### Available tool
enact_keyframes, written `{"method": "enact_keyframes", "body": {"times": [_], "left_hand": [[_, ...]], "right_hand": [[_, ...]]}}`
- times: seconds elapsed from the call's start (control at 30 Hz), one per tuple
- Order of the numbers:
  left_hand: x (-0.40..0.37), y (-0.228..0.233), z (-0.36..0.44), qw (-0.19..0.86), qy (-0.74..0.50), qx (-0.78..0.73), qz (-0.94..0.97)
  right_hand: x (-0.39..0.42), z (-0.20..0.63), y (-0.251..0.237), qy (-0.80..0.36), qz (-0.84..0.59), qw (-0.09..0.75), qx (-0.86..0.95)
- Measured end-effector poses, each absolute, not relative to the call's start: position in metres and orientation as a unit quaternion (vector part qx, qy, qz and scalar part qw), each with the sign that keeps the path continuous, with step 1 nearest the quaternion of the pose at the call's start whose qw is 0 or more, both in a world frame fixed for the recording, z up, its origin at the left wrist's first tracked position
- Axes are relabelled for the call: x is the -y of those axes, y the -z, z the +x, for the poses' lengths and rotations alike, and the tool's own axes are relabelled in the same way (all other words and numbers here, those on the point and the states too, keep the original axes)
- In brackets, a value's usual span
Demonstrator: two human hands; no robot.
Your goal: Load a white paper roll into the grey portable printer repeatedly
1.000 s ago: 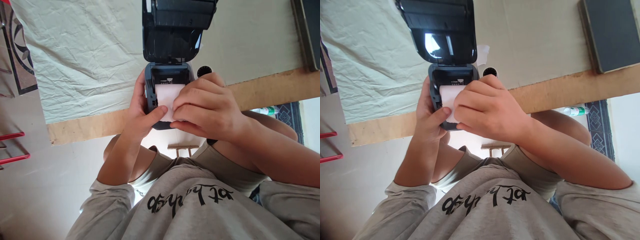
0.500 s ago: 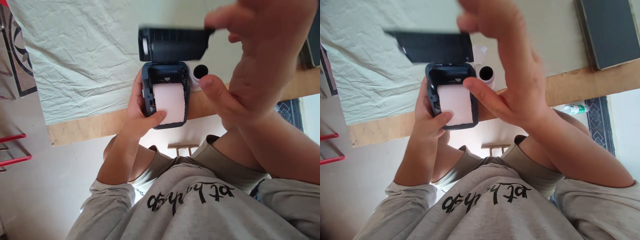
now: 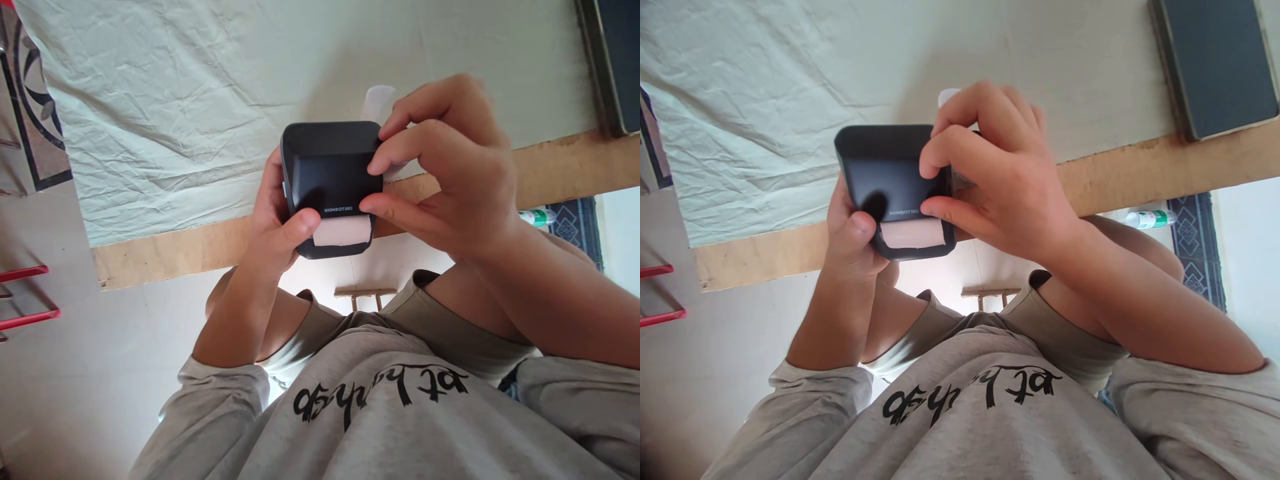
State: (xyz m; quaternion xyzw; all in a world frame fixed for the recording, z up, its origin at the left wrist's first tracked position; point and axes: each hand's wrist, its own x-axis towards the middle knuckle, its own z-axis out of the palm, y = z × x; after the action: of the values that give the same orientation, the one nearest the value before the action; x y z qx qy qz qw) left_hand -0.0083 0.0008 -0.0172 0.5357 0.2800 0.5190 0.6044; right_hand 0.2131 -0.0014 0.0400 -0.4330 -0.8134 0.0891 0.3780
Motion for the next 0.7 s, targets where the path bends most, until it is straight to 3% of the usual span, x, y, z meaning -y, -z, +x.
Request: {"method": "enact_keyframes", "body": {"times": [0.3,0.7], "left_hand": [[0.006,-0.001,-0.002,0.637,-0.498,-0.323,0.491],[0.008,-0.005,-0.001,0.662,-0.474,-0.344,0.468]], "right_hand": [[0.008,0.207,-0.044,-0.126,-0.462,0.3,0.825],[0.005,0.203,-0.034,-0.093,-0.433,0.34,0.83]]}}
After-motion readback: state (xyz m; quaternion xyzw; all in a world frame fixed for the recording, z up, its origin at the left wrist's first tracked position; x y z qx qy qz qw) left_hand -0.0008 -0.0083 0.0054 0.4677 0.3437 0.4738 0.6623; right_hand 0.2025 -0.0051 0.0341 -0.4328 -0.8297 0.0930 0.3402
